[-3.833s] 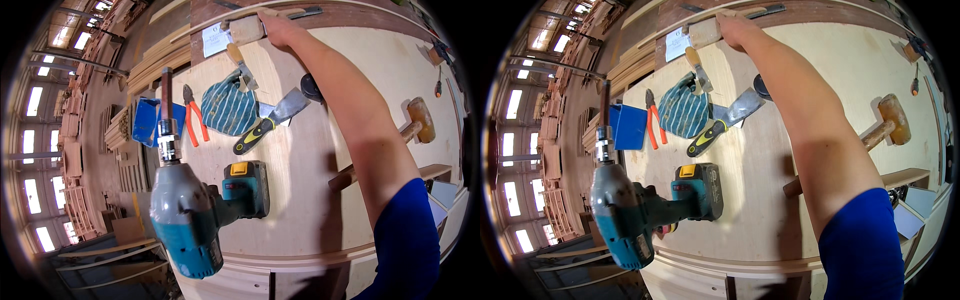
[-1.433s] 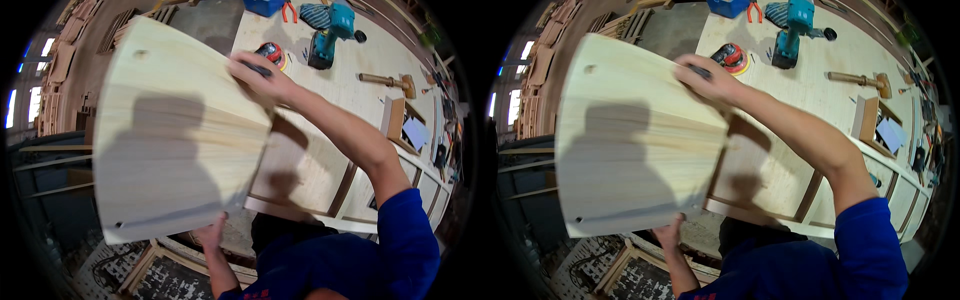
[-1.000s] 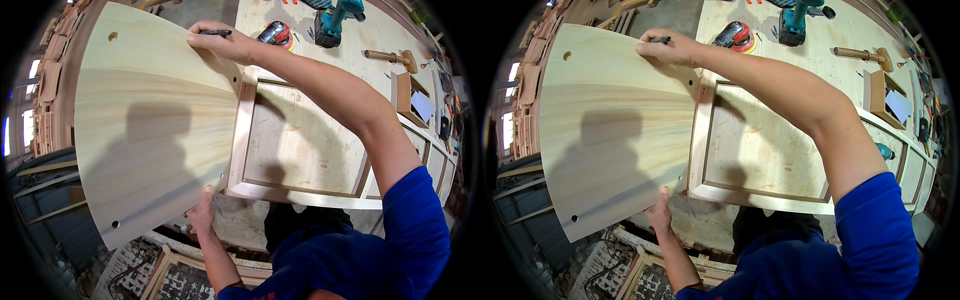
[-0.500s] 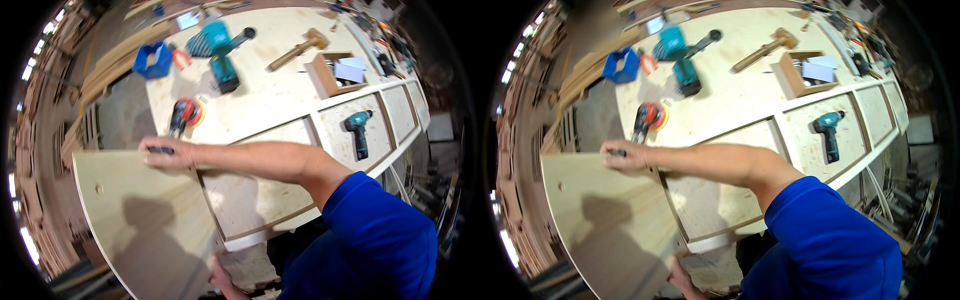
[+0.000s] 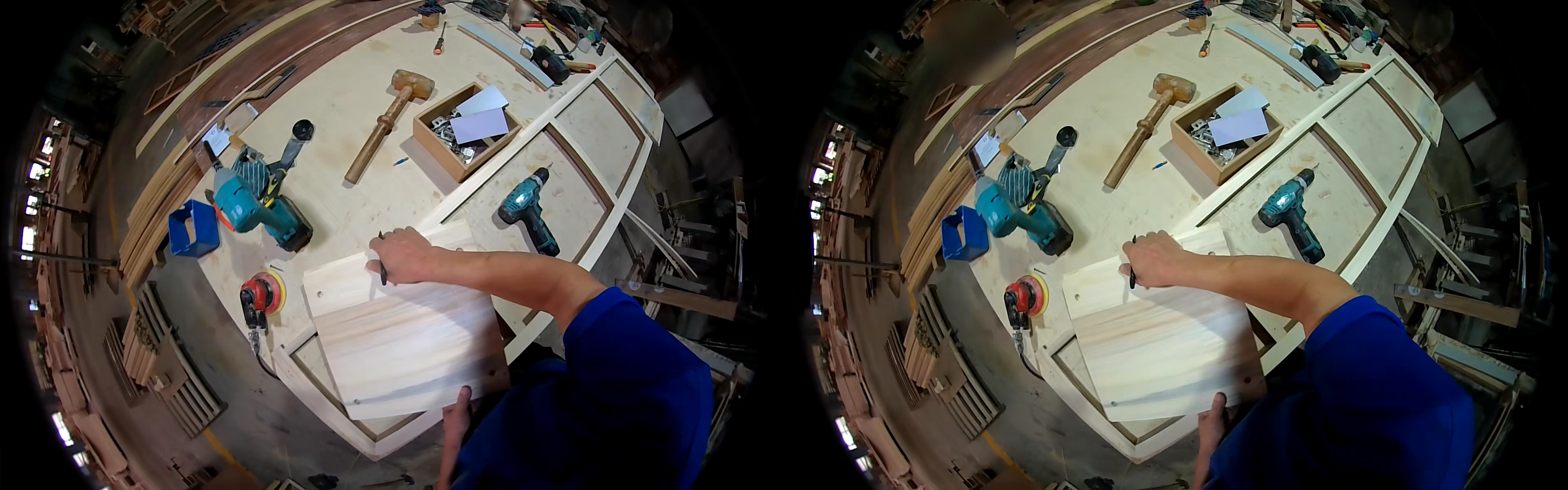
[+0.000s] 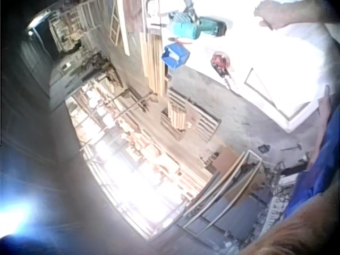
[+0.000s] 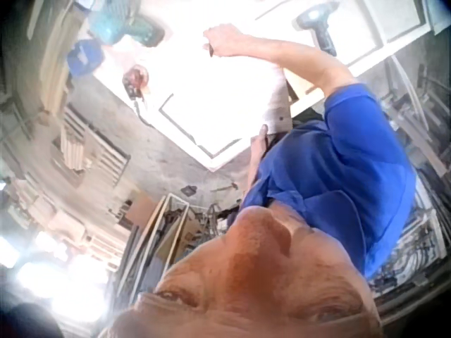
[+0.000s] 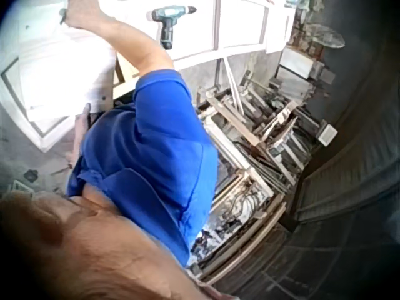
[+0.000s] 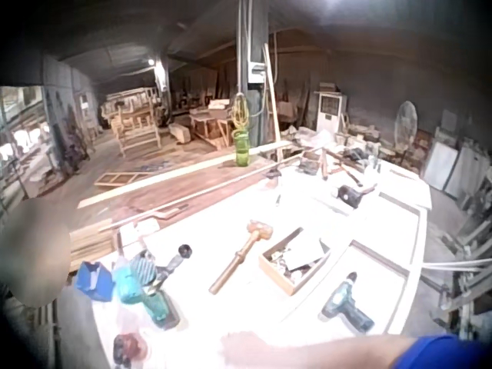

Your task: The person sands the edges of a large wooden frame using a power sander, applies glue to joints, and uses a power drill to screw wooden panels onto the frame.

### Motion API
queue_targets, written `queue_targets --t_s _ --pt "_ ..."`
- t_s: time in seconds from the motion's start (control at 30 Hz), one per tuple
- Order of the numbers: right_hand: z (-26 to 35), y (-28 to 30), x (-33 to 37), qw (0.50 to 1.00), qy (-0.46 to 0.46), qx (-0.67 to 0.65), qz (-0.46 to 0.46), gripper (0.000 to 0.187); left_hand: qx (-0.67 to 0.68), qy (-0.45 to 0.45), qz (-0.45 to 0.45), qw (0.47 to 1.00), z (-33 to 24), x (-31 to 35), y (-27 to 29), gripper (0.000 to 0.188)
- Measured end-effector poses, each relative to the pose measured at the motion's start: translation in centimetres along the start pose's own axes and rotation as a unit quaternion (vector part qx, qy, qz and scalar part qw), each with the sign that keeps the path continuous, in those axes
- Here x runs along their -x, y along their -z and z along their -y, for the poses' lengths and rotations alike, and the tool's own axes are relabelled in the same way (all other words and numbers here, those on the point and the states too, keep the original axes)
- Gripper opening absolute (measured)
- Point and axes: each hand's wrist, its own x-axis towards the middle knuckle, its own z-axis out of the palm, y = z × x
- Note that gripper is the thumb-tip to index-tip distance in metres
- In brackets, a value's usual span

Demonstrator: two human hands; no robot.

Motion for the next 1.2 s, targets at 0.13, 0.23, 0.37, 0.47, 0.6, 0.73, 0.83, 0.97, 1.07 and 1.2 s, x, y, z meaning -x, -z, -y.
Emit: queue_targets --t_s 0.13,0.23,0.37,0.47,0.6,0.73,0.83,0.97,1.07,1.2 --pt "-2.6 1.1 -0.7 0.998 0.058 0.024 -0.030 0.031 -0.172 0.127 0.032 0.976 0.3 -3.2 -1.8 0.038" --pt "-5.3 3.4 -1.5 0.989 0.092 0.087 -0.082 0.032 -0.075 0.038 0.190 0.978 -2.0 -2.5 -4.5 0.030" --pt "-8.5 6.7 -3.4 0.988 -0.043 0.148 -0.021 0.033 -0.365 -0.061 0.182 0.911 -12.0 0.5 -7.8 0.024" --pt "-10.0 8.2 -2.8 0.995 -0.067 0.074 -0.010 0.028 -0.348 -0.254 0.042 0.902 -21.9 -1.4 -11.5 0.017" --pt "-13.8 9.4 5.4 0.983 -0.057 -0.071 -0.162 0.034 -0.470 -0.525 -0.103 0.702 -33.2 -10.2 -17.5 0.020" --pt "-18.4 10.2 16.4 0.963 -0.130 -0.042 -0.232 0.059 -0.601 -0.519 -0.127 0.594 -39.1 -19.8 -23.3 0.028" --pt "-20.6 8.9 20.9 0.950 -0.215 -0.033 -0.222 0.080 -0.669 -0.505 -0.138 0.528 -40.9 -25.1 -25.7 0.029" --pt "-21.8 6.1 21.8 0.927 -0.319 -0.125 -0.154 0.097 -0.739 -0.458 -0.105 0.482 -42.3 -28.7 -26.0 0.012" --pt "-22.6 4.7 20.4 0.919 -0.338 -0.136 -0.150 0.098 -0.738 -0.481 -0.078 0.468 -43.0 -29.3 -25.9 0.009" --pt "-23.7 5.5 20.4 0.902 -0.340 -0.213 -0.157 0.102 -0.478 -0.406 -0.035 0.779 -42.0 -26.8 -26.9 0.009"
